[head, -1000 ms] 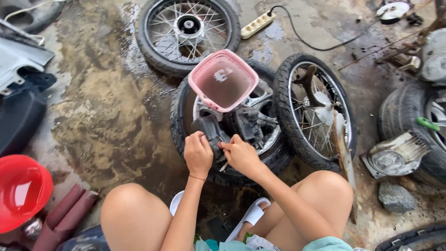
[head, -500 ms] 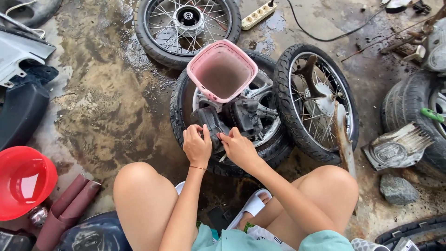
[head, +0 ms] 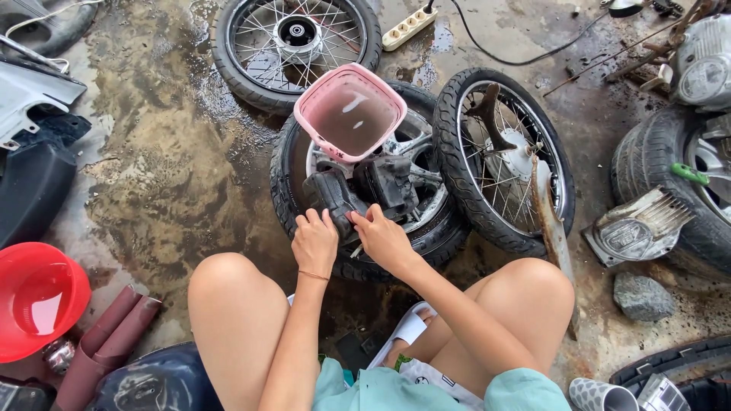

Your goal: Scrubbing a motorcycle component with a brush and soapy water to remove dirt and grime.

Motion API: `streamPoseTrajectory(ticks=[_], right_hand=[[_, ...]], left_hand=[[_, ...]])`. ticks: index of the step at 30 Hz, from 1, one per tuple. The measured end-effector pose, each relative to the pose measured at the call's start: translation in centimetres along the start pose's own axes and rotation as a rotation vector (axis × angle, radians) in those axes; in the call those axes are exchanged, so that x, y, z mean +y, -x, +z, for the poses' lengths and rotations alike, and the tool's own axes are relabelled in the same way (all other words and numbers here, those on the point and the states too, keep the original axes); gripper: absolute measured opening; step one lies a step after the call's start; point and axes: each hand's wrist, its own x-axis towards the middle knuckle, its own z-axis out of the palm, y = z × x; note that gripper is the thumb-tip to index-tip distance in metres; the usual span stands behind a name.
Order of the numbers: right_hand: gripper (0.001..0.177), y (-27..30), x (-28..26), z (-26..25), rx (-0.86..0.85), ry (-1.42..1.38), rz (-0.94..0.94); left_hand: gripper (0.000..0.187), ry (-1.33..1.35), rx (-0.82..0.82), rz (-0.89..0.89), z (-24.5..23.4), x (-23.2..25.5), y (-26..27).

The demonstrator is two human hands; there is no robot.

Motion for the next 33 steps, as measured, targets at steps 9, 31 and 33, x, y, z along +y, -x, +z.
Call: streamPoseTrajectory(ticks=[9,31,33], right_hand=[[0.028,1.2,0.3,-2.0,-0.051,0.02,0.029],[0.029,1.4,-0.3,-2.4,-0.068,-0.068,0.248],[0.029,0.9,-0.1,-1.3,-0.013,-0.103,0.259]], left_hand=[[0.03,0.041,0.078,0.201,1.2,-0.2,0.7],[0.017,0.303,-0.264,0.124,1.1,2.9,-2.6],[0.028,0.536,-0.53,-0.161,-0.5,3.0,-3.3]])
